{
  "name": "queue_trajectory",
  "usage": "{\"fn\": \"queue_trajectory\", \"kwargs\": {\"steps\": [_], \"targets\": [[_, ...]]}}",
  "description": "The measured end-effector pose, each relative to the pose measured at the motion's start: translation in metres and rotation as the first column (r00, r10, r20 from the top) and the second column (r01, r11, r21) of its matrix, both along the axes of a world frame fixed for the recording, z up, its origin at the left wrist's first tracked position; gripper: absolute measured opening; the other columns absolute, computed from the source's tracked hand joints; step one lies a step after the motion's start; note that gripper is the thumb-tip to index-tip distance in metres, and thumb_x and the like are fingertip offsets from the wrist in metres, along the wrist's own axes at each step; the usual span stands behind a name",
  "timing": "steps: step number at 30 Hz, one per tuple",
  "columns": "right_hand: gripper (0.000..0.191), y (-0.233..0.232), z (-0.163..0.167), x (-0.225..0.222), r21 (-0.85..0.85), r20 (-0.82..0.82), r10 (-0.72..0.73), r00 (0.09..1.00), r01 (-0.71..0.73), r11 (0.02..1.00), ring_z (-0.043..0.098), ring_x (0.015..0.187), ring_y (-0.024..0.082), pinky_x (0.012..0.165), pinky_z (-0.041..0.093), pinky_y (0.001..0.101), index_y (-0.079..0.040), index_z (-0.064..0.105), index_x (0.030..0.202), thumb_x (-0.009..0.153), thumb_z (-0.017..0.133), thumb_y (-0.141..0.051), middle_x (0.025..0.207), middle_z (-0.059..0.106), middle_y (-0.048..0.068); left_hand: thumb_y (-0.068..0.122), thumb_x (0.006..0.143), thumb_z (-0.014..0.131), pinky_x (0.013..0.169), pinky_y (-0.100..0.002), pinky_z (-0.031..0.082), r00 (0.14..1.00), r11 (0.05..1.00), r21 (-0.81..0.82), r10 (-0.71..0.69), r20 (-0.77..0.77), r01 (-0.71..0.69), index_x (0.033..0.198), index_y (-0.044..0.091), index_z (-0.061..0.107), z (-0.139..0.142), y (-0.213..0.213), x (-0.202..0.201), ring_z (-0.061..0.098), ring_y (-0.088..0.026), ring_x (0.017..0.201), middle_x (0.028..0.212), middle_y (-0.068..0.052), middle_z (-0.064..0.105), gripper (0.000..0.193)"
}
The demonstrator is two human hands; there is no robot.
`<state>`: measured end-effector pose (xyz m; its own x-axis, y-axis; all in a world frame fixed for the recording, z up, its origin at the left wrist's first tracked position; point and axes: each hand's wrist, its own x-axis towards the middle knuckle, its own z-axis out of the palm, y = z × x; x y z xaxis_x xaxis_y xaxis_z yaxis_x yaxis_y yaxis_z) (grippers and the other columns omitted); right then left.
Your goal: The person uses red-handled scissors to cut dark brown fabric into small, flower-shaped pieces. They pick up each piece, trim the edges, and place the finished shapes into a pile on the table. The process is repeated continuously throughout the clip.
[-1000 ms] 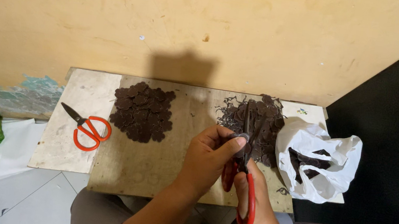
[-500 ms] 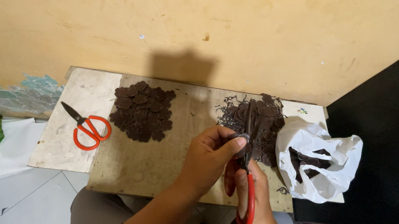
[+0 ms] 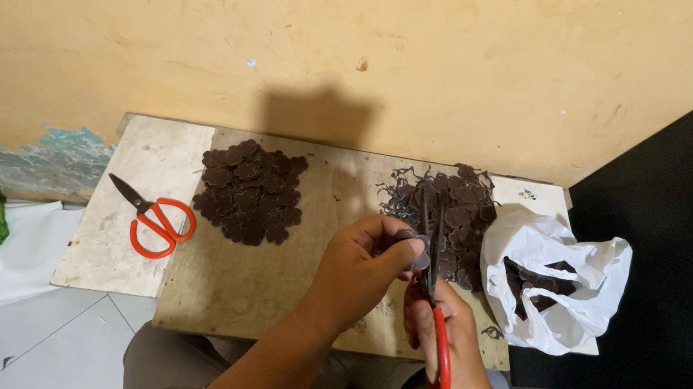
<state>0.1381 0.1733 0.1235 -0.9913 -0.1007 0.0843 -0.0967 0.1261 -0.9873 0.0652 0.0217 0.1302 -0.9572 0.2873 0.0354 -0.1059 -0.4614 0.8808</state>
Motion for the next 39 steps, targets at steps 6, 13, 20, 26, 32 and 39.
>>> {"fn": "queue_trajectory", "kwargs": {"steps": [6,13,20,26,32,39], "targets": [[0.053,0.002,-0.007,0.000,-0.010,0.045,-0.024,0.999,0.025,1.000,0.046,0.053,0.007,0.047,0.038,0.0235,-0.001,0.064,0.128,0.100,0.052,-0.045,0.070,0.050,-0.002,0.011,0.093,0.071,0.070,-0.027,0.057,1.000,1.000,0.004,0.005,0.014,-0.005,0.098,0.003,0.066,0.003,-0.001,0.001,0.068,-0.010,0.080,0.088,-0.004,0.071,0.010],[0.042,0.006,-0.016,0.000,-0.064,0.122,-0.037,0.992,0.045,0.997,0.043,0.055,0.006,0.049,0.037,0.0222,-0.002,0.063,0.129,0.100,0.052,-0.031,0.070,0.049,-0.004,0.007,0.095,0.069,0.067,-0.026,0.056,1.000,0.999,0.044,-0.007,0.006,0.006,0.097,0.001,0.065,0.003,-0.001,0.000,0.064,-0.010,0.076,0.085,-0.004,0.069,0.007],[0.040,0.007,-0.017,0.000,-0.090,0.114,-0.013,0.993,0.023,0.996,0.040,0.055,0.004,0.050,0.034,0.0211,-0.003,0.064,0.129,0.100,0.058,-0.030,0.069,0.046,-0.007,0.006,0.094,0.069,0.069,-0.024,0.055,1.000,0.998,-0.056,0.001,-0.030,-0.002,0.096,0.002,0.065,0.005,-0.006,-0.004,0.065,-0.008,0.079,0.085,-0.003,0.068,0.005],[0.044,0.009,-0.018,-0.002,-0.016,0.125,-0.040,0.991,0.042,0.999,0.040,0.053,0.004,0.047,0.031,0.0210,-0.004,0.066,0.124,0.097,0.061,-0.039,0.066,0.047,-0.007,0.006,0.094,0.068,0.069,-0.026,0.055,0.998,0.998,-0.001,-0.060,-0.018,0.060,0.097,0.002,0.064,0.006,-0.009,-0.005,0.064,-0.010,0.075,0.083,-0.003,0.067,0.006],[0.045,0.008,-0.016,0.000,0.000,0.124,-0.049,0.991,0.049,0.999,0.039,0.052,0.003,0.047,0.030,0.0212,-0.005,0.067,0.121,0.096,0.062,-0.042,0.064,0.046,-0.008,0.004,0.092,0.071,0.074,-0.024,0.053,0.999,1.000,-0.002,-0.029,-0.028,0.029,0.100,0.002,0.064,0.004,-0.009,-0.006,0.063,-0.008,0.082,0.090,-0.001,0.067,0.010],[0.042,0.009,-0.017,-0.001,0.020,0.112,-0.048,0.993,0.046,0.999,0.039,0.051,0.003,0.047,0.030,0.0208,-0.005,0.067,0.119,0.097,0.062,-0.041,0.063,0.046,-0.008,0.003,0.092,0.072,0.078,-0.024,0.054,0.999,1.000,0.000,-0.023,-0.042,0.023,0.103,0.003,0.064,0.000,-0.009,-0.008,0.063,-0.008,0.087,0.095,-0.002,0.067,0.014]]}}
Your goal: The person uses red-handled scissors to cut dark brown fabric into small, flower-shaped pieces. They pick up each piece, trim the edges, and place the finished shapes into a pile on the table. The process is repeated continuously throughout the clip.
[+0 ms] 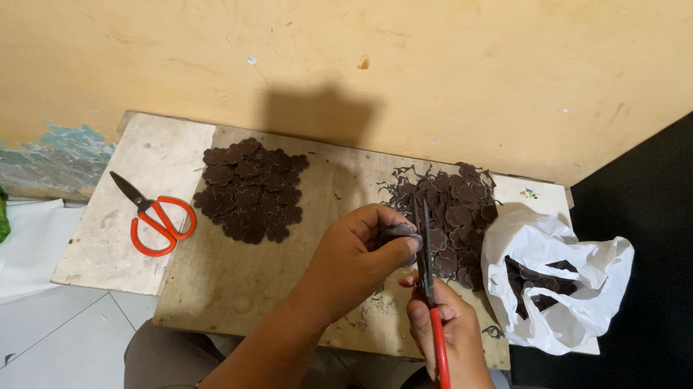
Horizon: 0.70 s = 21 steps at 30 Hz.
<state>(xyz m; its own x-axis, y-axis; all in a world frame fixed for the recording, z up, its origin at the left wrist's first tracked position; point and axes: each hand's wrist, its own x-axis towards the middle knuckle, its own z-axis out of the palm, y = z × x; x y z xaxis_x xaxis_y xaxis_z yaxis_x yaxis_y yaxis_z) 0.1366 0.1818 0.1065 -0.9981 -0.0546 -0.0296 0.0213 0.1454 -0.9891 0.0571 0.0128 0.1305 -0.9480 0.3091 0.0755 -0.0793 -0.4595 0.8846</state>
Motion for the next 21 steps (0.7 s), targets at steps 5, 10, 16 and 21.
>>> {"fn": "queue_trajectory", "kwargs": {"steps": [5,10,16,21], "targets": [[0.040,0.003,-0.006,0.000,0.011,-0.004,-0.001,1.000,0.001,1.000,0.038,0.052,0.003,0.047,0.030,0.0205,-0.004,0.067,0.118,0.097,0.063,-0.038,0.065,0.048,-0.008,0.001,0.090,0.070,0.080,-0.025,0.054,1.000,1.000,-0.014,-0.018,-0.006,0.018,0.106,0.003,0.063,-0.001,-0.002,-0.001,0.065,-0.009,0.090,0.098,-0.003,0.068,0.018],[0.034,0.005,-0.007,-0.002,-0.013,-0.004,0.008,1.000,-0.008,1.000,0.038,0.052,0.003,0.047,0.030,0.0210,-0.005,0.067,0.120,0.098,0.062,-0.030,0.065,0.047,-0.007,0.001,0.089,0.071,0.082,-0.025,0.056,1.000,0.999,-0.049,0.006,-0.018,-0.007,0.108,0.004,0.062,0.001,-0.002,-0.003,0.066,-0.009,0.091,0.099,-0.003,0.068,0.021],[0.042,0.005,0.002,0.000,-0.052,0.015,0.109,0.994,-0.108,0.993,0.053,0.069,0.009,0.062,0.048,0.0255,-0.005,0.059,0.134,0.097,0.055,-0.026,0.083,0.054,0.000,-0.003,0.088,0.071,0.070,-0.027,0.058,0.998,0.998,0.023,-0.062,0.015,0.062,0.108,0.003,0.057,0.002,-0.003,-0.003,0.067,-0.012,0.082,0.097,-0.007,0.068,0.025],[0.049,0.003,0.003,0.000,-0.060,-0.015,0.122,0.992,-0.123,0.991,0.051,0.067,0.011,0.060,0.046,0.0267,-0.005,0.057,0.135,0.098,0.055,-0.036,0.081,0.052,0.001,-0.002,0.087,0.071,0.067,-0.026,0.060,0.999,0.999,-0.011,-0.033,0.026,0.034,0.107,0.003,0.054,0.004,-0.001,-0.002,0.068,-0.011,0.081,0.095,-0.008,0.069,0.027]]}}
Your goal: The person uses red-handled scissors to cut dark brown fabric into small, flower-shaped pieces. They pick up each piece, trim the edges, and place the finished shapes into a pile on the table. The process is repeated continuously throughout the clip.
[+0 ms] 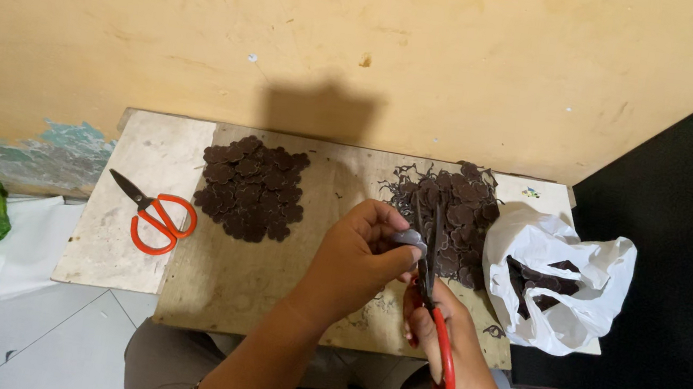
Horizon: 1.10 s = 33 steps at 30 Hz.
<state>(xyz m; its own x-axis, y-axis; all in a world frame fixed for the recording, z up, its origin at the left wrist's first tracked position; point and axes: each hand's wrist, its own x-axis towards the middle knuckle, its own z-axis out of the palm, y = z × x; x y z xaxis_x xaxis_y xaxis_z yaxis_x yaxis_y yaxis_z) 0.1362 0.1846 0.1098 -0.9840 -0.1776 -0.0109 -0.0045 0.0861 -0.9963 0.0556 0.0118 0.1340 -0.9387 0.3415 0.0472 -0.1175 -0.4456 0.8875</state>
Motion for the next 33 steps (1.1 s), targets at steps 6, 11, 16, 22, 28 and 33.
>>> {"fn": "queue_trajectory", "kwargs": {"steps": [6,11,16,22,28,33], "targets": [[0.058,-0.002,-0.008,0.001,0.068,0.008,-0.069,0.998,0.069,0.995,0.050,0.059,0.008,0.052,0.043,0.0245,-0.005,0.062,0.128,0.097,0.052,-0.053,0.074,0.052,-0.002,-0.003,0.088,0.071,0.065,-0.026,0.058,1.000,1.000,0.004,0.026,0.004,-0.026,0.106,0.002,0.053,-0.001,0.001,0.002,0.067,-0.011,0.074,0.091,-0.008,0.068,0.026],[0.058,-0.003,-0.010,0.002,0.046,-0.044,-0.081,0.996,0.083,0.995,0.048,0.058,0.007,0.051,0.039,0.0234,-0.003,0.062,0.124,0.098,0.055,-0.054,0.071,0.051,-0.003,-0.003,0.087,0.071,0.063,-0.027,0.058,0.999,0.999,0.011,0.039,0.006,-0.039,0.105,0.002,0.053,-0.002,0.004,0.002,0.066,-0.011,0.073,0.090,-0.008,0.068,0.026],[0.058,-0.004,-0.010,0.002,0.048,-0.029,-0.113,0.993,0.114,0.992,0.044,0.051,0.006,0.046,0.035,0.0237,-0.003,0.065,0.120,0.096,0.056,-0.054,0.065,0.049,-0.004,-0.003,0.086,0.071,0.066,-0.027,0.060,0.999,0.999,-0.001,0.036,0.022,-0.036,0.105,0.002,0.053,-0.005,0.003,0.001,0.066,-0.011,0.079,0.094,-0.008,0.068,0.027],[0.054,-0.003,-0.014,0.001,0.017,-0.004,-0.134,0.991,0.134,0.991,0.042,0.050,0.005,0.045,0.032,0.0230,-0.002,0.065,0.119,0.096,0.059,-0.050,0.064,0.049,-0.005,-0.002,0.090,0.069,0.078,-0.025,0.058,0.998,0.999,-0.011,0.039,-0.046,-0.040,0.111,0.003,0.055,-0.008,0.005,0.003,0.065,-0.010,0.090,0.102,-0.007,0.066,0.026],[0.051,-0.002,-0.020,0.003,0.073,0.002,-0.197,0.980,0.196,0.978,0.042,0.048,0.005,0.044,0.032,0.0229,-0.003,0.068,0.117,0.096,0.056,-0.048,0.062,0.049,-0.005,0.000,0.091,0.066,0.075,-0.028,0.056,1.000,1.000,-0.018,-0.004,0.028,0.004,0.117,0.006,0.054,-0.008,0.005,0.005,0.064,-0.012,0.086,0.102,-0.005,0.063,0.029],[0.052,0.000,-0.023,0.001,-0.001,0.035,-0.162,0.986,0.162,0.987,0.046,0.051,0.008,0.046,0.037,0.0241,0.001,0.063,0.121,0.099,0.056,-0.045,0.066,0.052,-0.001,-0.003,0.087,0.067,0.079,-0.023,0.053,0.998,0.998,-0.014,0.062,-0.020,-0.062,0.124,0.008,0.054,-0.010,0.003,0.002,0.065,-0.008,0.088,0.103,-0.006,0.071,0.041]]}}
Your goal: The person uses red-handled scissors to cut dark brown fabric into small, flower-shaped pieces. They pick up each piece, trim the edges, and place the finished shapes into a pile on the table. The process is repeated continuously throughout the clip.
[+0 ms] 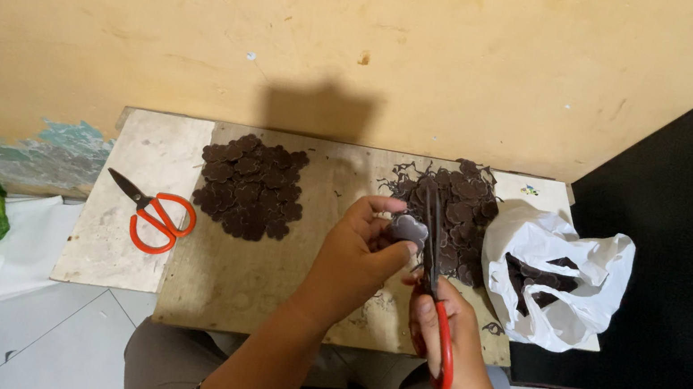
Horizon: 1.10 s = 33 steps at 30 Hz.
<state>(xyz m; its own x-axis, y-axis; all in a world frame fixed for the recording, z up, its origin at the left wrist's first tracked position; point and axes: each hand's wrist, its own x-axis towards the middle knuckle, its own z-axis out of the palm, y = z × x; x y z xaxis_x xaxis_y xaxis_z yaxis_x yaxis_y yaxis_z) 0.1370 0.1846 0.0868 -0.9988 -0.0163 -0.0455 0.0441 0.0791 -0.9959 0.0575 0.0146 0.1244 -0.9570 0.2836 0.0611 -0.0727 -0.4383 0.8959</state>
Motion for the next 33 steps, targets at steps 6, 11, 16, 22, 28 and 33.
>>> {"fn": "queue_trajectory", "kwargs": {"steps": [6,11,16,22,28,33], "targets": [[0.065,0.000,0.009,0.001,0.021,-0.085,0.148,0.985,-0.147,0.989,0.057,0.084,0.015,0.077,0.052,0.0297,-0.002,0.047,0.147,0.097,0.057,-0.043,0.094,0.056,0.004,0.005,0.094,0.070,0.077,-0.025,0.057,0.999,0.999,-0.043,-0.027,-0.029,0.026,0.112,0.000,0.064,-0.006,-0.001,-0.002,0.068,-0.009,0.087,0.099,-0.005,0.072,0.020],[0.059,-0.003,0.016,0.003,0.047,-0.051,0.170,0.984,-0.167,0.985,0.057,0.088,0.016,0.081,0.053,0.0326,-0.003,0.048,0.141,0.094,0.058,-0.037,0.100,0.055,0.005,0.006,0.089,0.076,0.069,-0.022,0.051,1.000,0.995,-0.096,-0.015,-0.020,0.013,0.116,0.003,0.061,-0.003,-0.001,0.000,0.063,-0.007,0.078,0.089,-0.004,0.069,0.032],[0.057,-0.002,0.020,0.000,0.132,-0.078,0.162,0.984,-0.151,0.980,0.056,0.080,0.015,0.073,0.052,0.0310,-0.005,0.057,0.127,0.093,0.060,-0.051,0.091,0.056,0.003,0.006,0.086,0.077,0.061,-0.022,0.047,1.000,0.981,-0.196,0.003,-0.017,-0.007,0.113,0.004,0.059,0.009,-0.004,0.006,0.060,-0.005,0.070,0.079,-0.001,0.068,0.033],[0.057,0.001,0.028,0.002,0.191,-0.089,0.167,0.982,-0.147,0.970,0.049,0.075,0.011,0.068,0.043,0.0268,-0.006,0.059,0.109,0.095,0.058,-0.061,0.082,0.053,-0.001,0.006,0.083,0.078,0.060,-0.023,0.048,1.000,0.969,-0.245,0.013,-0.024,-0.019,0.111,0.004,0.058,0.021,-0.007,0.007,0.061,-0.005,0.068,0.077,-0.002,0.070,0.034],[0.065,-0.002,0.031,0.002,0.191,-0.073,0.154,0.985,-0.138,0.972,0.046,0.073,0.010,0.064,0.040,0.0263,-0.007,0.061,0.113,0.091,0.057,-0.067,0.082,0.051,-0.003,0.008,0.082,0.078,0.061,-0.023,0.049,0.999,0.960,-0.278,0.024,-0.024,-0.030,0.111,0.005,0.057,0.027,-0.009,0.009,0.062,-0.006,0.068,0.076,-0.003,0.070,0.037],[0.062,0.000,0.027,0.001,0.168,-0.084,0.177,0.981,-0.161,0.972,0.048,0.073,0.009,0.064,0.043,0.0257,-0.006,0.060,0.110,0.092,0.058,-0.066,0.082,0.053,-0.002,0.010,0.081,0.079,0.060,-0.023,0.049,0.999,0.945,-0.326,0.030,-0.029,-0.038,0.110,0.005,0.057,0.032,-0.010,0.010,0.060,-0.006,0.068,0.075,-0.002,0.067,0.037]]}}
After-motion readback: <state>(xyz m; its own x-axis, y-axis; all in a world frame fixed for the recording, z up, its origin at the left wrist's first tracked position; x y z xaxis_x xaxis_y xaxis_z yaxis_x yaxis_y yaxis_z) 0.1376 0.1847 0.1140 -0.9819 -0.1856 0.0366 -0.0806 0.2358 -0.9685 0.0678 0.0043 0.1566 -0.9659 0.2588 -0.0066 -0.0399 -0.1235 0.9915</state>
